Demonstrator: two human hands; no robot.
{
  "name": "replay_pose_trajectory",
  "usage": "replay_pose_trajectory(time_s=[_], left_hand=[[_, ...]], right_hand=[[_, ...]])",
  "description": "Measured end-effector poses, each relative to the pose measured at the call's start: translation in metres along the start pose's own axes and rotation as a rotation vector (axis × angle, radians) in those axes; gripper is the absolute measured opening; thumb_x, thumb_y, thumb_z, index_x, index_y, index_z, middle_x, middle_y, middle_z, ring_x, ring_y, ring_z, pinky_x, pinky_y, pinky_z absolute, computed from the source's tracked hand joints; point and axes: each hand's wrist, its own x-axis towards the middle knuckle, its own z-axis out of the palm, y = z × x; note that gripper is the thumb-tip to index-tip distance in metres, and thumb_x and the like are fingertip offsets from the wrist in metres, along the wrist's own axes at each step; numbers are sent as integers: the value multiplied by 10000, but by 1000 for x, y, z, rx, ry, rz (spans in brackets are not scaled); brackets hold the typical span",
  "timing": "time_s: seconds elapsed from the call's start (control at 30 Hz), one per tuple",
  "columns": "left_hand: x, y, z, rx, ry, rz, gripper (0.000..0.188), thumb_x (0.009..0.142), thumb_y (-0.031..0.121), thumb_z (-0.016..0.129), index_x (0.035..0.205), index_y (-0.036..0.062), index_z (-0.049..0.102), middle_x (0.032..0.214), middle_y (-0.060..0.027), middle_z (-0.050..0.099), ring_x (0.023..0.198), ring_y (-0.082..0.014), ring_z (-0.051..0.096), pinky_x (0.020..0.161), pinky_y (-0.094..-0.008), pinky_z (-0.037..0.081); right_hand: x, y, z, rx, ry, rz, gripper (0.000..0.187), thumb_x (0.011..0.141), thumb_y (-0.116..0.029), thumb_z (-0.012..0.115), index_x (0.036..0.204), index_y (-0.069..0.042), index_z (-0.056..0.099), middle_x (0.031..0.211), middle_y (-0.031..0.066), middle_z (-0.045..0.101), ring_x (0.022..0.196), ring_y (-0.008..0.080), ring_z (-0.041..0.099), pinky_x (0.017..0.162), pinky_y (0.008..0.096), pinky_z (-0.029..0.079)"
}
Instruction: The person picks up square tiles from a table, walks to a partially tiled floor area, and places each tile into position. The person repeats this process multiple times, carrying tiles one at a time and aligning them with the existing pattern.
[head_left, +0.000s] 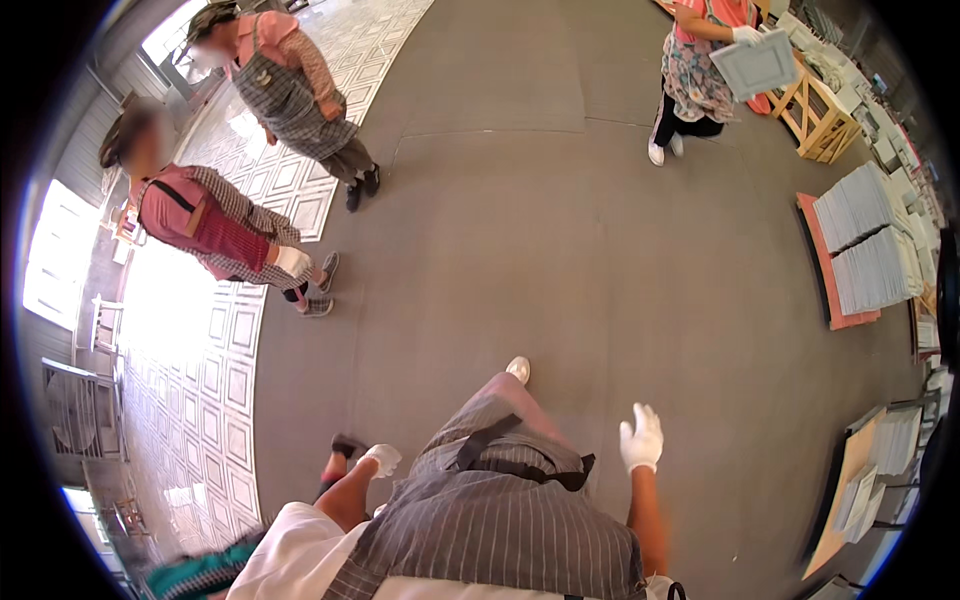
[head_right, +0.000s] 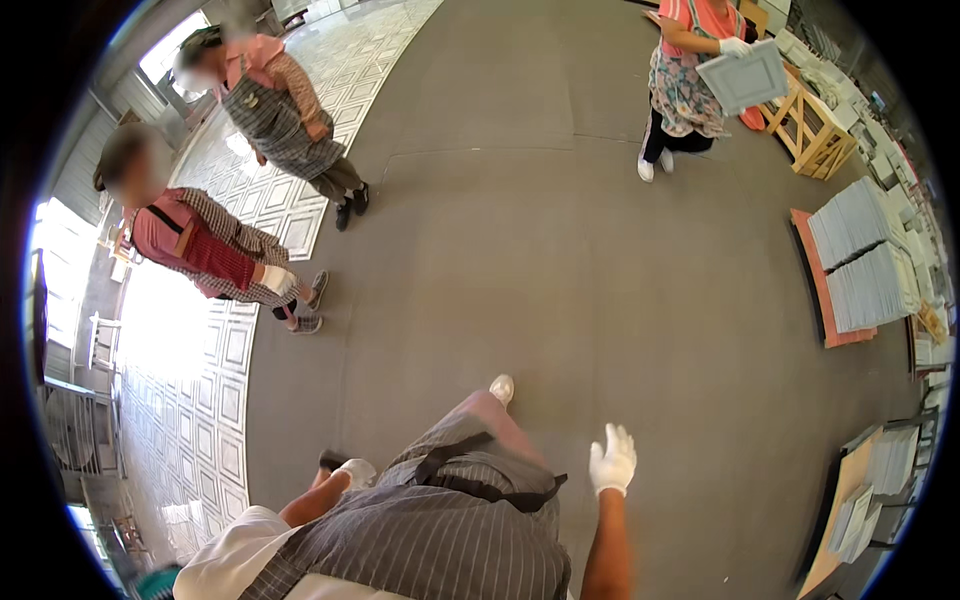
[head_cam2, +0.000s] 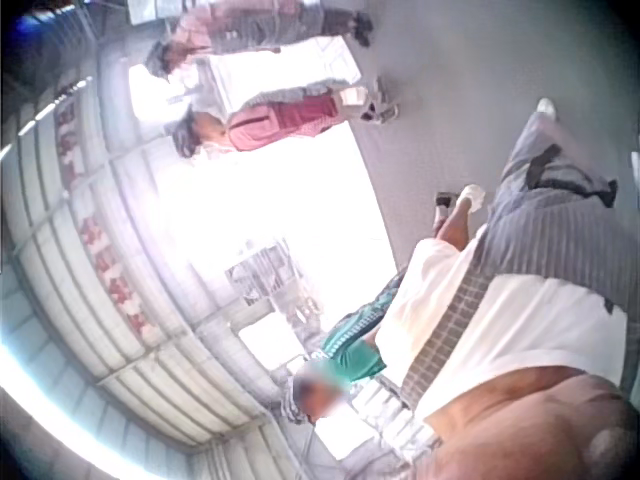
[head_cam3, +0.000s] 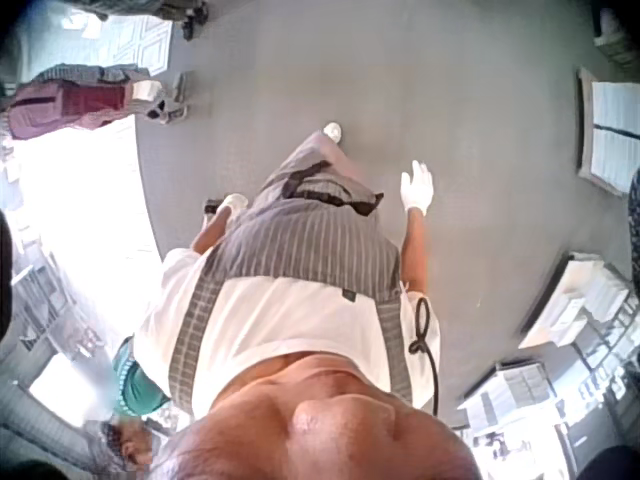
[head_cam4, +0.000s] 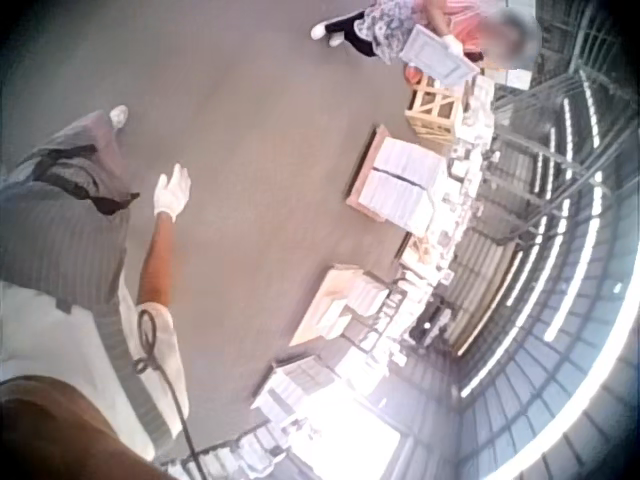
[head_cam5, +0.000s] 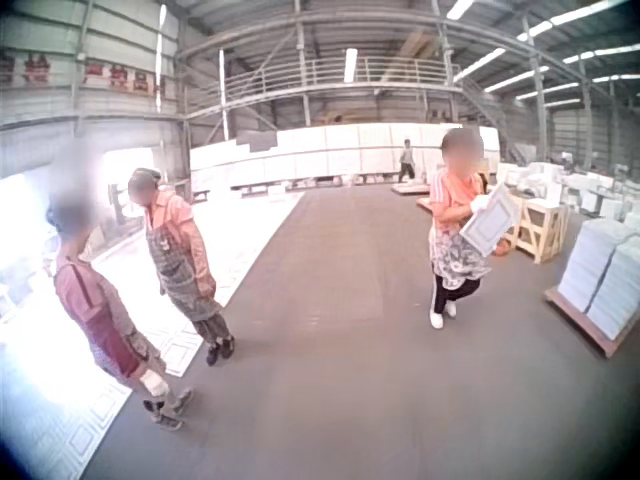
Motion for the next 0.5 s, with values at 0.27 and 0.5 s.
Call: replay_pose_trajectory(time_s=[0.27, 0.5], left_hand=[[23, -214, -397, -1062, 784, -615, 382, 858, 308, 494, 1093, 47, 646, 1133, -191, 629, 1103, -363, 566, 949, -423, 439], [154, -333, -665, -1354, 1128, -181, 312, 894, 198, 578, 1146, 17, 607, 995, -71, 657, 859, -127, 611, 775, -281, 506]], right_hand=[[93, -22, -20, 203, -260, 248, 488, 826, -300, 618, 1260, -84, 563, 1273, 167, 570, 1237, 371, 477, 1033, 424, 381], [253, -55, -78, 399, -461, 533, 389, 878, -236, 589, 1197, -13, 593, 1188, 167, 628, 1142, 288, 577, 982, 370, 431]])
